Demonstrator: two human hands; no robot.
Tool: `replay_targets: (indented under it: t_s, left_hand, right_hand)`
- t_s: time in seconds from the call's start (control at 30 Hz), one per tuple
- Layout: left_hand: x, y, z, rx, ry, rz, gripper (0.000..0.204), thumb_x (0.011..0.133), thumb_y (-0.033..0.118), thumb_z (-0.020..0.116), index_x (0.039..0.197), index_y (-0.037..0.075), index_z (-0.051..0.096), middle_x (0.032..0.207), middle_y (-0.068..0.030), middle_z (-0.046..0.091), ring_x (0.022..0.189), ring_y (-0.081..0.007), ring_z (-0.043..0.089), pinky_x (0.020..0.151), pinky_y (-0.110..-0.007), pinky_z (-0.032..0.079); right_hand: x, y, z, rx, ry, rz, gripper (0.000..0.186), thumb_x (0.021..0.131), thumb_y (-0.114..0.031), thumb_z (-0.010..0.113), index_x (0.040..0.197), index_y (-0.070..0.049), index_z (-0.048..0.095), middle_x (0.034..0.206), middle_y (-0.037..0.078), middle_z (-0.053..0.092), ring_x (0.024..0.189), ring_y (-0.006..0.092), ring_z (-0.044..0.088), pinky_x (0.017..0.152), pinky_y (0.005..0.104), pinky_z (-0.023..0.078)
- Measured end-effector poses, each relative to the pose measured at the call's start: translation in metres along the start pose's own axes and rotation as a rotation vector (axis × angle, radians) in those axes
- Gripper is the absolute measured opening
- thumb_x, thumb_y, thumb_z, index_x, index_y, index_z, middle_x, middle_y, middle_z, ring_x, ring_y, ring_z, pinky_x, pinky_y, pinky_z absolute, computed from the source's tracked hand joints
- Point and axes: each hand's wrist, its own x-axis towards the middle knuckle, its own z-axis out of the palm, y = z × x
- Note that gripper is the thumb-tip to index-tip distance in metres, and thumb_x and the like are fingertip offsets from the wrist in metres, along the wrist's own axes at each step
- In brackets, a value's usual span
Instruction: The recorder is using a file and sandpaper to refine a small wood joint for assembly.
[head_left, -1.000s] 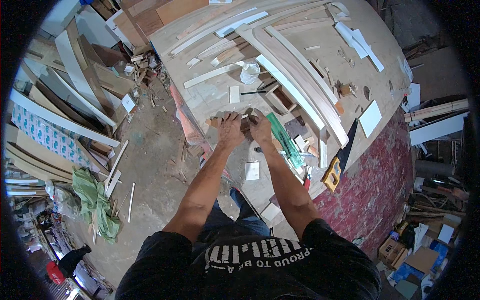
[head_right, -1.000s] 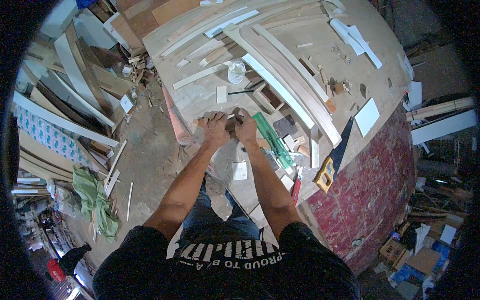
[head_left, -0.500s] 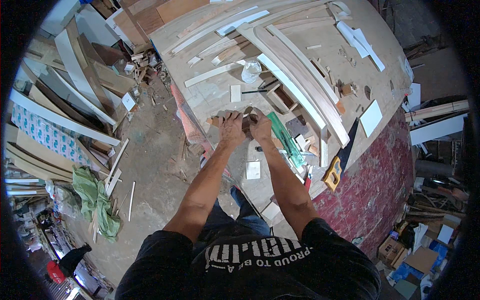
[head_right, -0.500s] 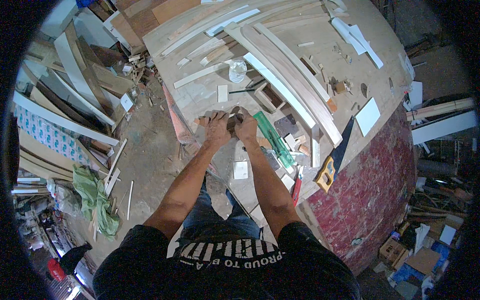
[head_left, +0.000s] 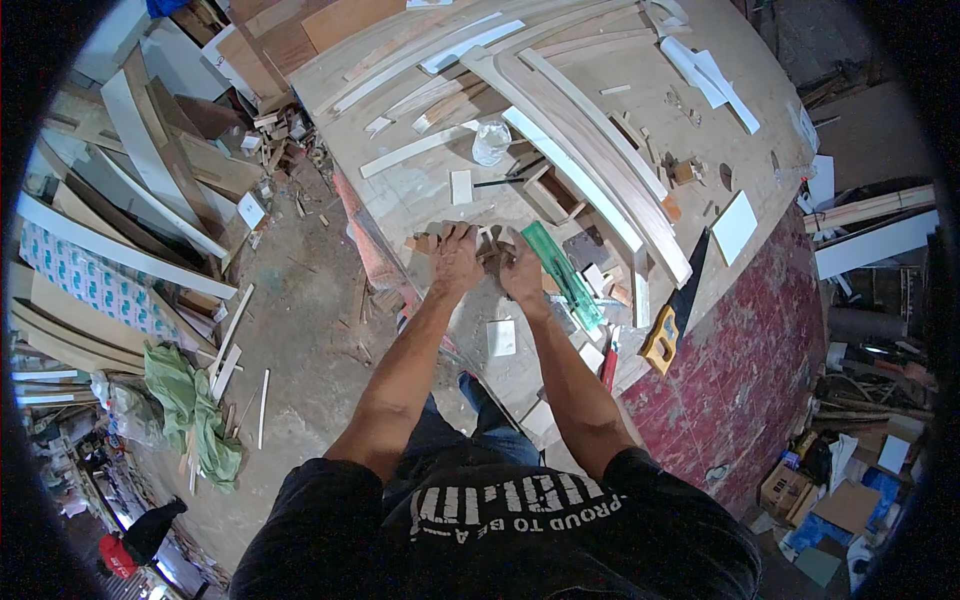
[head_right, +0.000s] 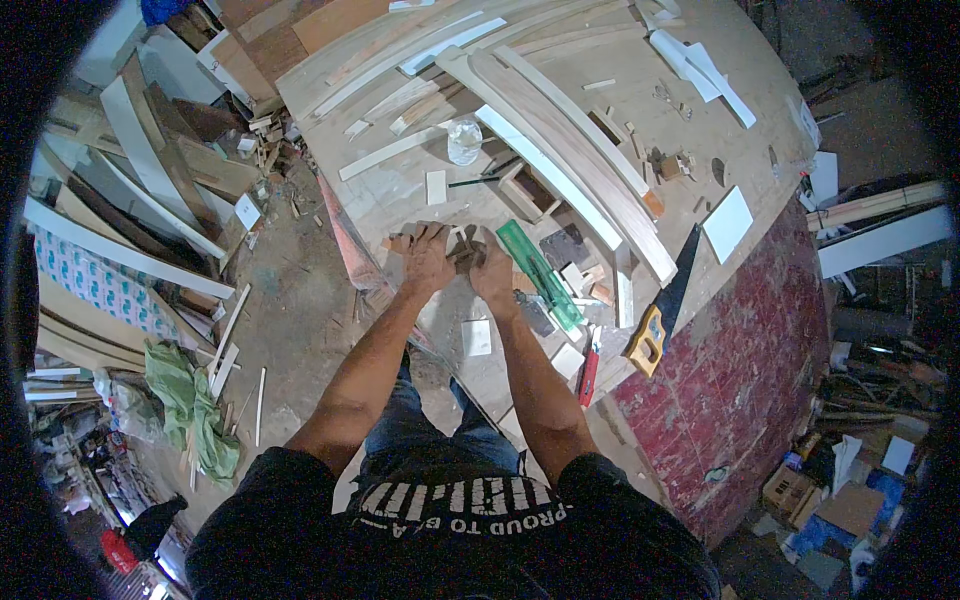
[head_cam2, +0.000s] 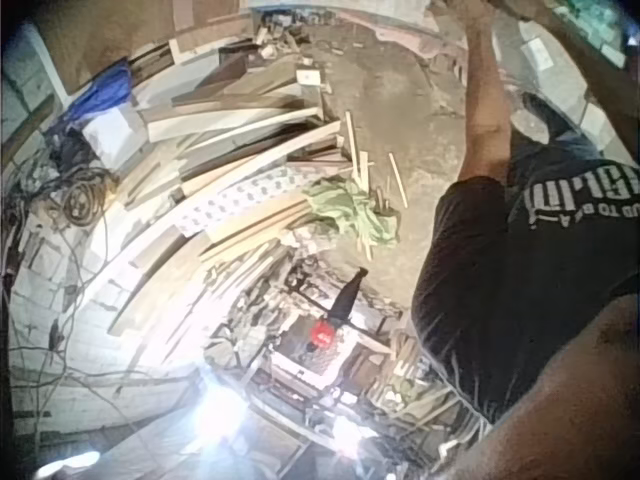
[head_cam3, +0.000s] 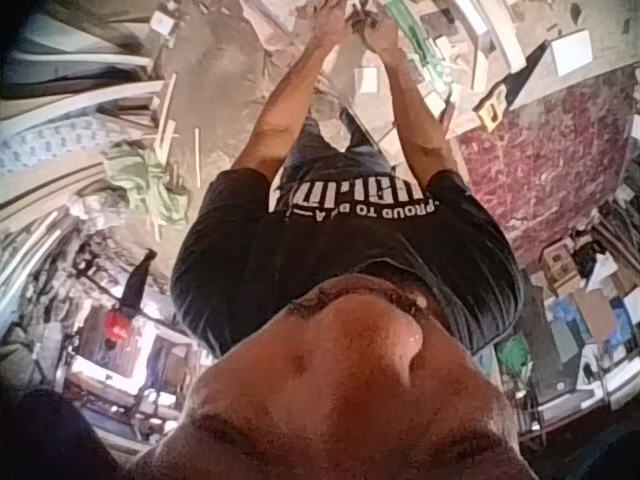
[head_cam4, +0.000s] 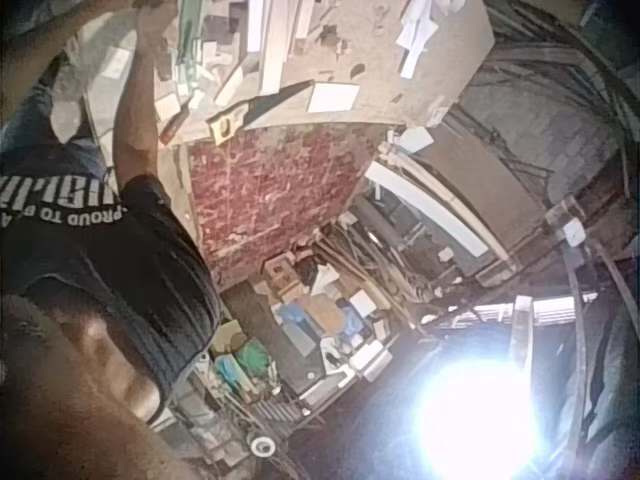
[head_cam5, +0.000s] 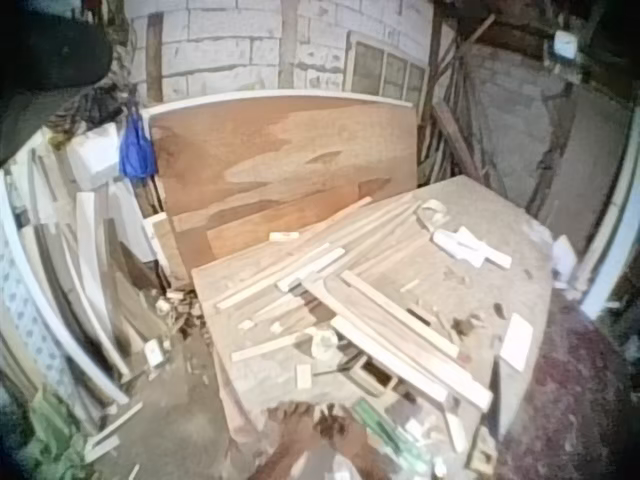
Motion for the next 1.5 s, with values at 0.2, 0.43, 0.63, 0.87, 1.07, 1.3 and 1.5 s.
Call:
replay_targets:
  t_s: [0.2,0.43,0.63,0.87,1.07,1.3,1.5]
  left_hand:
    - [0.004,0.01,0.001,-0.057,-0.001,0.04,0.059,0.073,0.024,0.075,0.128,0.008,0.06,0.129,-0.0042,0.055,0.125,-0.0244,0.046,0.104,-0.045,0.032]
    - [0.0,0.008,-0.003,-0.029,0.013,0.022,0.057,0.071,0.023,0.075,0.125,0.009,0.061,0.128,-0.0037,0.055,0.124,-0.0248,0.046,0.101,-0.045,0.033]
    - [0.0,0.003,0.004,0.083,0.099,0.069,0.04,0.08,0.021,0.066,0.118,0.011,0.065,0.124,-0.0028,0.057,0.122,-0.0243,0.047,0.102,-0.046,0.033]
    - [0.006,-0.012,0.03,0.175,0.144,0.078,0.026,0.087,0.021,0.054,0.107,0.014,0.068,0.122,0.001,0.057,0.121,-0.0223,0.047,0.099,-0.047,0.035]
    - [0.007,-0.009,0.03,0.189,0.09,0.064,0.023,0.085,0.021,0.055,0.101,0.015,0.07,0.122,0.0016,0.056,0.123,-0.0219,0.045,0.101,-0.048,0.033]
    - [0.006,-0.005,0.021,0.141,0.047,0.045,0.024,0.085,0.019,0.055,0.101,0.015,0.072,0.124,0.0001,0.055,0.125,-0.0225,0.044,0.105,-0.049,0.031]
    - [0.004,-0.01,0.024,0.122,0.149,0.063,0.022,0.085,0.018,0.056,0.098,0.013,0.073,0.123,-0.0005,0.056,0.121,-0.022,0.046,0.101,-0.049,0.034]
  right_hand:
    - [-0.002,0.019,0.004,0.084,0.072,-0.041,0.049,0.082,-0.001,0.058,0.131,0.003,0.052,0.099,0.024,0.071,0.092,0.0349,0.072,0.079,0.0384,0.057]
    - [-0.001,0.001,0.011,0.002,0.174,-0.046,0.043,0.079,-0.005,0.063,0.122,0.003,0.06,0.086,0.026,0.07,0.084,0.037,0.071,0.073,0.0423,0.057]
    - [0.012,-0.042,0.007,-0.444,0.02,0.114,0.021,0.079,-0.015,0.065,0.095,-0.003,0.071,0.08,0.024,0.069,0.081,0.0365,0.071,0.073,0.0476,0.056]
    - [0.032,-0.064,0.02,-0.864,-0.082,0.226,0.018,0.088,-0.017,0.058,0.094,-0.008,0.072,0.095,0.015,0.072,0.089,0.0337,0.072,0.076,0.0458,0.057]
    - [0.034,-0.064,0.021,-0.88,-0.096,0.161,0.019,0.089,-0.015,0.057,0.091,-0.005,0.072,0.094,0.018,0.071,0.087,0.0359,0.072,0.073,0.0438,0.058]
    - [0.034,-0.059,0.024,-0.83,-0.106,0.156,0.017,0.087,-0.015,0.059,0.086,-0.004,0.072,0.091,0.019,0.071,0.085,0.0352,0.072,0.073,0.0438,0.058]
    - [0.032,-0.059,0.029,-0.866,-0.072,0.11,0.017,0.087,-0.015,0.059,0.085,-0.003,0.071,0.089,0.02,0.071,0.084,0.0351,0.071,0.074,0.0438,0.058]
